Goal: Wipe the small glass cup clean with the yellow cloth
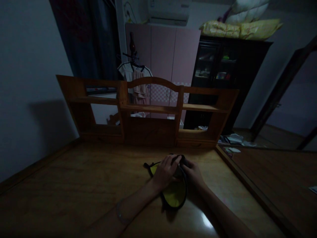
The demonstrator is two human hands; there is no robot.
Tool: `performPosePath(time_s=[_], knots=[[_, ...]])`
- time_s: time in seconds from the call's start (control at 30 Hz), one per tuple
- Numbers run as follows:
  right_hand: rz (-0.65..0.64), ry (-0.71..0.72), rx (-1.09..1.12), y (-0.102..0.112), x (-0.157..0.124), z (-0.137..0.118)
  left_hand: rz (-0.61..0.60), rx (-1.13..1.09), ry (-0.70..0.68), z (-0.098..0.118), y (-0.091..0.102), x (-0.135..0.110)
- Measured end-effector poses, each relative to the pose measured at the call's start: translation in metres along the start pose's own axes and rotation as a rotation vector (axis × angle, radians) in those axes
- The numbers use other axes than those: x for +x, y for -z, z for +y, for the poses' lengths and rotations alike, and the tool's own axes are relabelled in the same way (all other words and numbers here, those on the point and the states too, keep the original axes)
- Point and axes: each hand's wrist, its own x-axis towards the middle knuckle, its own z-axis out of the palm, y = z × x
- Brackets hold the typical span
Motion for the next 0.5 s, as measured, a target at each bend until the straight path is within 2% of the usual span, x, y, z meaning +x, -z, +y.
performPosePath(time_s=[0.13, 0.3, 0.37, 0.5], knots=[[-0.102, -0.119, 0.197, 0.0006, 0.0028, 0.0063, -0.011, 0.039, 0.049, -0.0015, -0.0010, -0.0009], [-0.077, -0.200, 0.344, -0.0024, -0.0009, 0.0087, -0.028, -0.003, 0.146, -0.0031, -0.0038, -0.0011], [-0.132, -0.238, 0.438, -0.0048, -0.0025, 0.0075, -0.024, -0.027, 0.174, -0.0035, -0.0048, -0.0008], [-0.132, -0.264, 0.456, -0.0037, -0.0023, 0.0095, -0.011, -0.050, 0.152, -0.0039, -0.0084, -0.0002]])
